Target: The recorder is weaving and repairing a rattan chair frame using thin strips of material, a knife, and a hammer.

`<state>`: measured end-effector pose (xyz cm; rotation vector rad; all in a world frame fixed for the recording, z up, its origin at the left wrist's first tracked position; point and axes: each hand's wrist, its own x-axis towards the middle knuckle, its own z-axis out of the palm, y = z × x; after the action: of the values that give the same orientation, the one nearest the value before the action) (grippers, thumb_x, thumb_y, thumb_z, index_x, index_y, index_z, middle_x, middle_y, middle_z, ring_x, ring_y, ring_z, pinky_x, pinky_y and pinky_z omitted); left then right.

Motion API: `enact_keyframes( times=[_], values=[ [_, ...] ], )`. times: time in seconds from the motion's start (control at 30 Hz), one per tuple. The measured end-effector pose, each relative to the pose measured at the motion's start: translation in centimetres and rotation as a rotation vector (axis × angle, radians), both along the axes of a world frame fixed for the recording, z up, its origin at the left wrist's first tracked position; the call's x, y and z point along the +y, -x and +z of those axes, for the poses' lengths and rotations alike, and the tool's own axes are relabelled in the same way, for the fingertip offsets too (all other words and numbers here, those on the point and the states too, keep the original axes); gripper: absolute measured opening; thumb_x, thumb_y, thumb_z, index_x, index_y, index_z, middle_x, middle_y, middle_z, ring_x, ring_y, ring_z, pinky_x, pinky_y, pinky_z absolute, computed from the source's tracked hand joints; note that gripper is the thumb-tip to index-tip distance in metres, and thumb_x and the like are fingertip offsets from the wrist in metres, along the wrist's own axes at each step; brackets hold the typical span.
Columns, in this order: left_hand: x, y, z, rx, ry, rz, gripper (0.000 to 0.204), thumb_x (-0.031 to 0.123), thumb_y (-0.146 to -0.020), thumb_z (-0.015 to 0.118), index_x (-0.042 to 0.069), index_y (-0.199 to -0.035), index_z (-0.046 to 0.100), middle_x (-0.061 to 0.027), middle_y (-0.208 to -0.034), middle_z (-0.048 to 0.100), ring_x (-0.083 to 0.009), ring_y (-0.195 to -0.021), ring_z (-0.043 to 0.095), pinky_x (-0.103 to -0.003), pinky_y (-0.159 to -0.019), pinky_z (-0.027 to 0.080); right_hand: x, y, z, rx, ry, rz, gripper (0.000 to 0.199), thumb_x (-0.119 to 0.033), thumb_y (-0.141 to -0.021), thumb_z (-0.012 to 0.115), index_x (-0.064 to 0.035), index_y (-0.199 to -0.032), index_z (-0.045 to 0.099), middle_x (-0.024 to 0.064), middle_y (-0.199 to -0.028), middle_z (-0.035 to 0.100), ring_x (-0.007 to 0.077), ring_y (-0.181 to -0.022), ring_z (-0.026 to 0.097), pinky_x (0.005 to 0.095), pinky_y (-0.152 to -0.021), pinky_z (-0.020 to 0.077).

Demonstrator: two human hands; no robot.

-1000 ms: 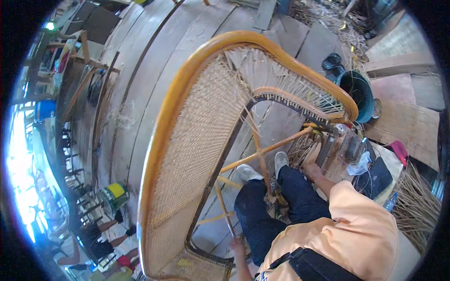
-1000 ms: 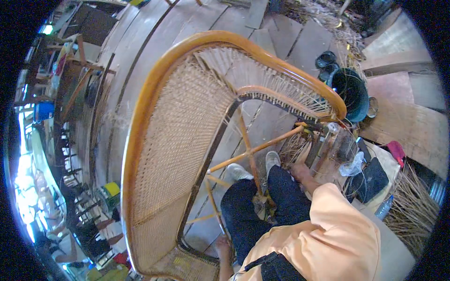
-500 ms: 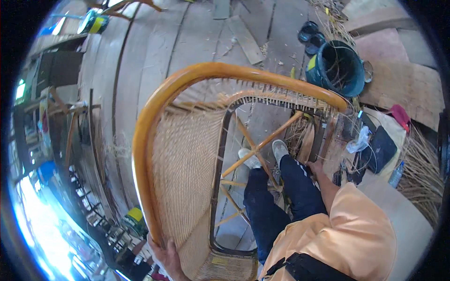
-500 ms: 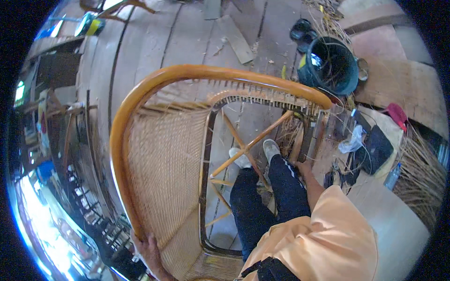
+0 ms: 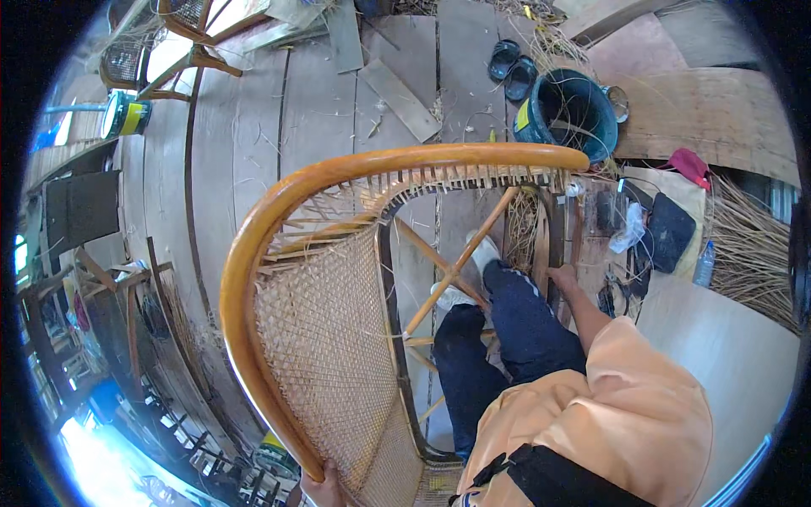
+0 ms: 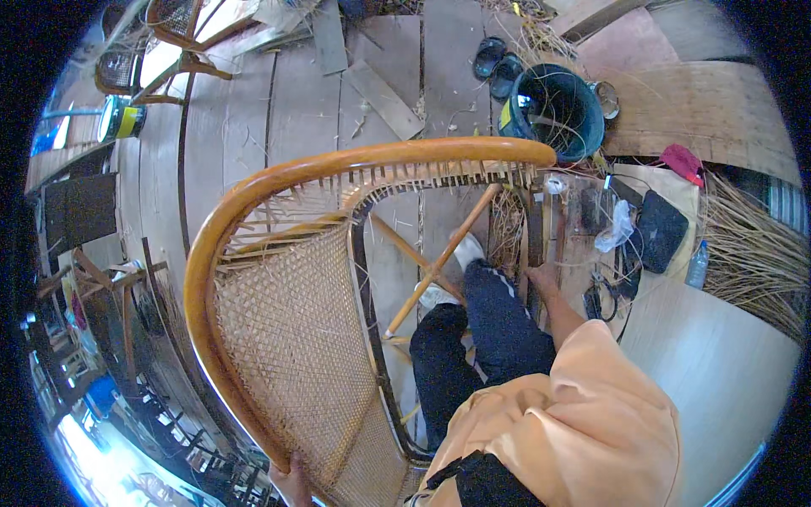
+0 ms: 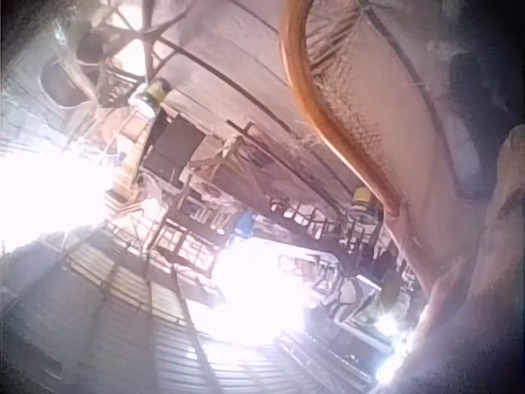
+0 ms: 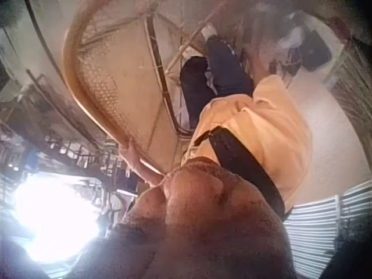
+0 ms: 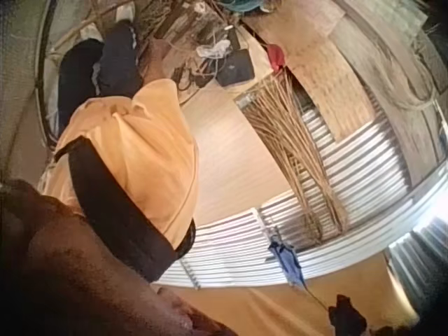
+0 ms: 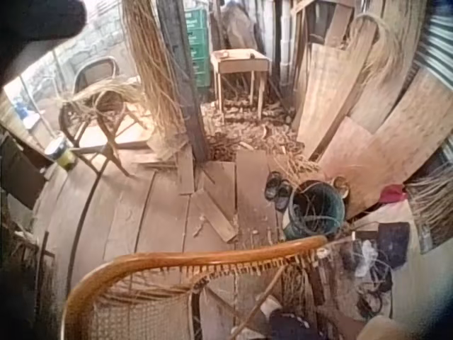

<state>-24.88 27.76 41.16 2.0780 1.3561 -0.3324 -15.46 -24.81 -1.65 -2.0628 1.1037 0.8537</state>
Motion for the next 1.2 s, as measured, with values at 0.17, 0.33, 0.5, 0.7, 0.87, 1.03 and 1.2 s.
enact_keyframes(
  times=[0.17,0.33,0.5,0.7,0.87,1.03,1.2],
  values=[
    [1.1,-0.9,-2.2,-0.008,-0.112,0.029,0.033,0.014,-0.078,0.068,-0.008,-0.101,0.058,-0.0090,-0.075,0.058,-0.0174,-0.064,0.053,-0.029,-0.056,0.044,2.0,-2.0,-3.0,0.034,-0.012,0.169,0.048,-0.037,-0.065,0.070,0.0060,-0.086,0.066,0.0225,-0.088,0.066,0.0351,-0.084,0.065,0.0416,-0.075,0.0497],
    [5.4,1.8,-3.3,0.072,-0.158,0.151,0.045,0.026,-0.080,0.061,-0.006,-0.111,0.055,-0.0147,-0.086,0.059,-0.0191,-0.075,0.053,-0.036,-0.063,0.045,5.7,-5.0,-0.1,0.150,-0.128,-0.022,0.048,-0.033,-0.065,0.073,0.0076,-0.088,0.065,0.0240,-0.089,0.066,0.0338,-0.085,0.065,0.0408,-0.077,0.0492],
    [3.5,-1.6,-3.3,-0.144,-0.131,0.331,0.054,0.041,-0.083,0.053,-0.002,-0.117,0.051,-0.0124,-0.097,0.057,-0.0215,-0.085,0.053,-0.038,-0.074,0.044,7.9,-8.4,2.0,-0.037,-0.165,-0.033,0.049,-0.029,-0.068,0.074,0.0068,-0.098,0.062,0.0235,-0.090,0.065,0.0325,-0.086,0.064,0.0392,-0.078,0.0487],
    [4.1,-1.7,-3.6,-0.424,0.094,0.549,0.067,0.058,-0.087,0.043,0.001,-0.123,0.047,-0.0096,-0.109,0.055,-0.0243,-0.098,0.052,-0.040,-0.087,0.042,8.4,-8.7,0.6,0.200,-0.129,-0.040,0.068,-0.034,-0.077,0.068,0.0065,-0.124,0.041,0.0257,-0.117,0.055,0.0355,-0.111,0.054,0.0395,-0.095,0.0420],
    [7.6,-0.1,-5.2,-0.392,0.370,0.574,0.075,0.062,-0.089,0.037,-0.002,-0.128,0.043,-0.0135,-0.121,0.050,-0.0274,-0.108,0.048,-0.039,-0.095,0.037,7.6,-4.1,1.1,0.266,-0.016,0.341,0.060,-0.038,-0.084,0.057,0.0031,-0.126,0.042,0.0253,-0.124,0.051,0.0381,-0.117,0.049,0.0429,-0.098,0.0383],
    [5.6,-3.7,-3.3,-0.181,0.263,0.551,0.071,0.058,-0.090,0.040,-0.002,-0.126,0.046,-0.0109,-0.113,0.053,-0.0240,-0.100,0.052,-0.035,-0.089,0.041,10.3,-5.7,11.1,0.236,-0.201,0.716,0.049,-0.041,-0.086,0.049,-0.0018,-0.114,0.059,0.0222,-0.115,0.058,0.0358,-0.110,0.054,0.0438,-0.095,0.0405],
    [6.0,-3.7,-3.4,-0.030,0.349,0.497,0.070,0.059,-0.089,0.038,-0.002,-0.121,0.051,-0.0115,-0.101,0.056,-0.0235,-0.090,0.054,-0.036,-0.082,0.043,10.0,-7.9,15.2,0.272,-0.289,0.916,0.047,-0.040,-0.084,0.054,0.0011,-0.107,0.062,0.0221,-0.111,0.060,0.0362,-0.104,0.057,0.0435,-0.089,0.0435]
  ],
)
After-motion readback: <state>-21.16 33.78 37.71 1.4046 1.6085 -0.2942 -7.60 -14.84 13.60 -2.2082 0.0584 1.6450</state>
